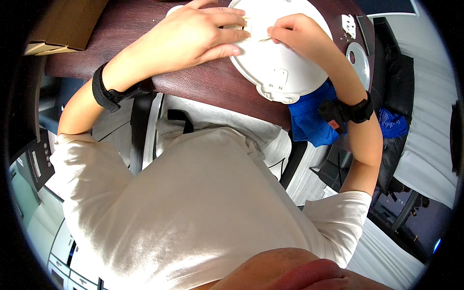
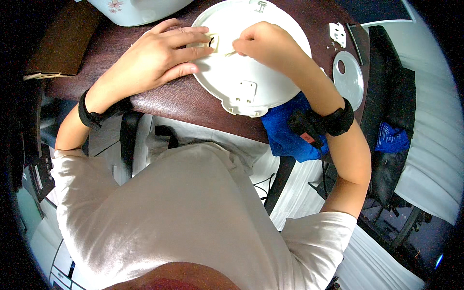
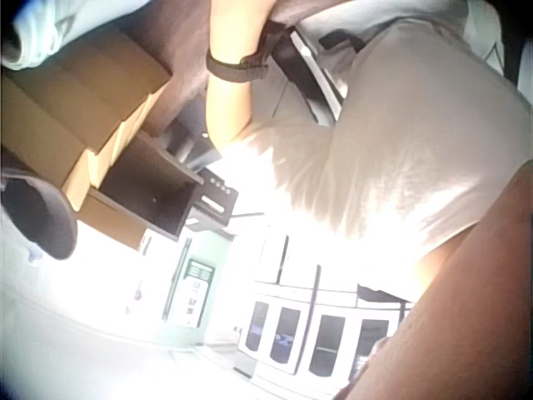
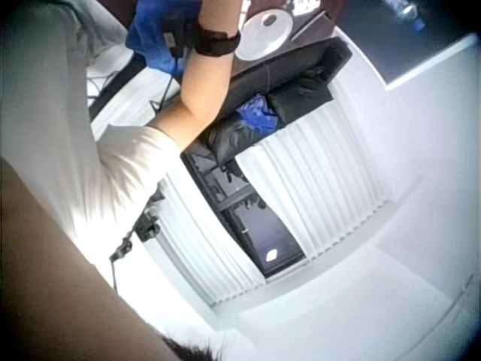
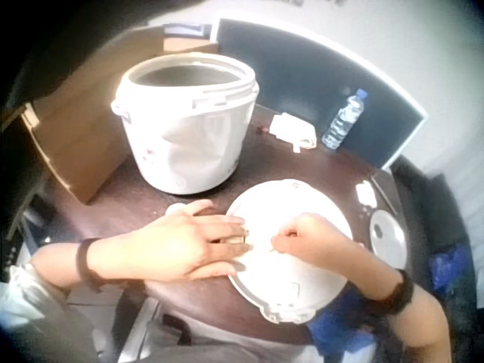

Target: The person assembles a white circular plastic appliance part by inserting a small circular component into a central hole, wiping the surface with a blue cloth, and securing a metal bracket with a screwdriver. The person then reattaches the circular component to complete the assembly.

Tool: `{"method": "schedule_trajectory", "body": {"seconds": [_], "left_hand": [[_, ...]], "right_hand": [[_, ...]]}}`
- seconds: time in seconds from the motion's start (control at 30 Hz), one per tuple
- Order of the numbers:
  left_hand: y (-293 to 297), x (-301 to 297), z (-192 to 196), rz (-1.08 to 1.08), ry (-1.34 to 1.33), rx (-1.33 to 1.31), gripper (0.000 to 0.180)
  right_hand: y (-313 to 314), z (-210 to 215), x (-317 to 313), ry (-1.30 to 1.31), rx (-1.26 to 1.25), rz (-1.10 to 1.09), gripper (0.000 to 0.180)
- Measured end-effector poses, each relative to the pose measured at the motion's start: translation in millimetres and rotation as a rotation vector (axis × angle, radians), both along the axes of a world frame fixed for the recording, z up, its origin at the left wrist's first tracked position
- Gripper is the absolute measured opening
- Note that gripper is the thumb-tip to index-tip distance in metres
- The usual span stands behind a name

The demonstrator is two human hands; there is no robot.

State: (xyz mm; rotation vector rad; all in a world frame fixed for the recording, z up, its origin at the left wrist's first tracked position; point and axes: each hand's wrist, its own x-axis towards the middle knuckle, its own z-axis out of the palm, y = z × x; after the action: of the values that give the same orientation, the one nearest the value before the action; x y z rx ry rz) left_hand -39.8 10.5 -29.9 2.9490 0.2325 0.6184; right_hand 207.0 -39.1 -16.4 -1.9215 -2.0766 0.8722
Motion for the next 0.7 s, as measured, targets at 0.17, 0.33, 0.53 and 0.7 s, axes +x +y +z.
{"method": "schedule_trajectory", "body": {"seconds": [0.17, 0.33, 0.53, 0.7], "left_hand": [[-1.1, -1.7, 1.8, -0.001, 0.025, 0.072, 0.039], [-2.7, -4.2, 5.1, 0.02, 0.051, 0.069, 0.038], [1.4, -6.3, 14.4, 0.01, 0.093, 0.038, 0.036], [2.2, -6.1, 14.4, -0.01, 0.086, 0.084, 0.034]], "right_hand": [[1.3, 1.0, 0.7, -0.061, -0.038, -0.026, 0.026], [-4.9, 4.2, -4.2, -0.155, 0.096, 0.058, 0.028], [-6.7, -0.7, -1.8, -0.21, 0.175, 0.124, 0.027], [-7.6, 0.4, -3.2, -0.225, 0.141, 0.1, 0.026]]}}
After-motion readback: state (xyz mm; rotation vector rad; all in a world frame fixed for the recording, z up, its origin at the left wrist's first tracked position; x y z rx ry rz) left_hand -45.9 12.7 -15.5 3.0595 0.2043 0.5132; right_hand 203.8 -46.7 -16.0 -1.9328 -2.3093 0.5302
